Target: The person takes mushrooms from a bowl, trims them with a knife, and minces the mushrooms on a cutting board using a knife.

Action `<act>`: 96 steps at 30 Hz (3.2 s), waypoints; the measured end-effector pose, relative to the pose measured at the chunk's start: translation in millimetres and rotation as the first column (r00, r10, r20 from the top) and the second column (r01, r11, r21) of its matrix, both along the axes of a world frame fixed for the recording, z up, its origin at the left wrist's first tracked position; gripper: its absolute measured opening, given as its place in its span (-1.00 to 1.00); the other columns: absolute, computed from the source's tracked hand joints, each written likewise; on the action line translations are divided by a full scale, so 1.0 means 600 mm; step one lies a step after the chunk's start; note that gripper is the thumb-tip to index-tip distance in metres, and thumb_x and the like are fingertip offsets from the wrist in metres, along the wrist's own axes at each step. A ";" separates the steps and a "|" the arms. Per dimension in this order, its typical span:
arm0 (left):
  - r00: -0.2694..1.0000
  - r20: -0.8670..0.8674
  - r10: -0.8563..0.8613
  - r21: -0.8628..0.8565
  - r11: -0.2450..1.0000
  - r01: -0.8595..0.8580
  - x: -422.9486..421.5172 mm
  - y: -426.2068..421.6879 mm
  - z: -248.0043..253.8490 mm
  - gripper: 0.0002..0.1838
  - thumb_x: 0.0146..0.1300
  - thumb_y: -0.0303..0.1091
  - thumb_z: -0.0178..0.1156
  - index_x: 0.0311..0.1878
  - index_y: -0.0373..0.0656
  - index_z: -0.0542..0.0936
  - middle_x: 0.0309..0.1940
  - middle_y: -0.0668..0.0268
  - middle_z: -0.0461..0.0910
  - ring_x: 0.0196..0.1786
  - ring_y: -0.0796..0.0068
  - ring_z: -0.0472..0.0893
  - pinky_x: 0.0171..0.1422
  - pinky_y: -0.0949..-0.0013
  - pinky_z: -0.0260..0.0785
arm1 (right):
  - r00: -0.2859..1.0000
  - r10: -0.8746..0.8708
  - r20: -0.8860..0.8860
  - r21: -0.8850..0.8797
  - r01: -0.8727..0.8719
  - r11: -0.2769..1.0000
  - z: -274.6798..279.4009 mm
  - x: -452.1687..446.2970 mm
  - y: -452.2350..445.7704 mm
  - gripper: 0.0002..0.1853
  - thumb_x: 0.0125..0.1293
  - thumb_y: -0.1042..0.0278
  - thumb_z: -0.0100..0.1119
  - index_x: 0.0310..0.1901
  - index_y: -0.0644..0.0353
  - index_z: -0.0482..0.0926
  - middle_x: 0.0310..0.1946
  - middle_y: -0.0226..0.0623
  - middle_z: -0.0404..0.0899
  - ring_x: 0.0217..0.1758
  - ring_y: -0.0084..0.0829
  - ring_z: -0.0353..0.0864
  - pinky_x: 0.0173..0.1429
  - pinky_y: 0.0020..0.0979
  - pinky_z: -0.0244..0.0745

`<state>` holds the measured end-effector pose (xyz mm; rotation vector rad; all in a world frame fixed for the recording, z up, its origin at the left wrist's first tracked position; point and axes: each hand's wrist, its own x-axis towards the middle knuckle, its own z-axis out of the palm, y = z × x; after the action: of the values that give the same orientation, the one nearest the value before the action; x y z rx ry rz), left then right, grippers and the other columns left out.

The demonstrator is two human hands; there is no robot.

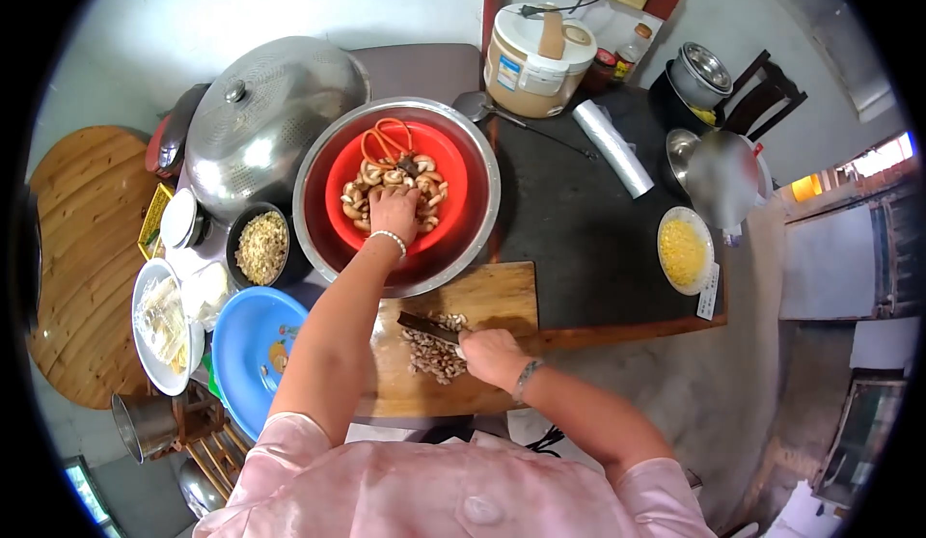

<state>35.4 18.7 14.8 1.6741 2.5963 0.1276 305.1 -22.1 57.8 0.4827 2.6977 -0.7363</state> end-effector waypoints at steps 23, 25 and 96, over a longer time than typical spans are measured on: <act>0.538 0.780 0.319 0.122 0.766 -0.631 0.251 -0.448 0.029 -0.72 0.16 -0.54 0.15 -0.04 -0.27 0.62 -0.16 0.13 0.56 -0.25 0.37 0.61 -0.21 0.35 0.50 | 0.995 0.095 0.000 -0.050 -0.095 0.994 0.004 0.004 -0.032 -0.80 0.04 0.53 0.04 -0.25 0.32 0.54 -0.37 0.09 0.60 -0.30 0.01 0.63 -0.22 -0.06 0.50; 0.561 0.730 0.390 0.050 0.789 -0.613 0.252 -0.459 0.015 -0.70 0.08 -0.50 0.20 -0.07 -0.22 0.64 -0.22 0.10 0.57 -0.29 0.31 0.60 -0.21 0.32 0.49 | 0.996 0.085 0.027 -0.070 -0.083 0.994 0.020 -0.010 -0.027 -0.79 0.03 0.52 0.04 -0.25 0.31 0.54 -0.41 0.08 0.60 -0.32 0.00 0.63 -0.23 -0.06 0.50; 0.834 0.280 0.476 0.488 0.677 -0.551 0.087 -0.548 0.111 -0.84 0.02 -0.53 0.29 -0.27 -0.18 0.63 -0.34 0.22 0.63 -0.33 0.30 0.61 -0.22 0.32 0.47 | 0.940 -0.340 -0.032 -0.281 0.318 0.906 -0.044 0.011 -0.143 -0.78 0.02 0.42 0.20 -0.24 0.21 0.57 -0.34 0.05 0.61 -0.20 0.07 0.59 -0.12 -0.07 0.48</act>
<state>87.8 -309.8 81.3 0.8768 3.0201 1.0696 311.4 -108.0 31.4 0.8664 2.5550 -1.2232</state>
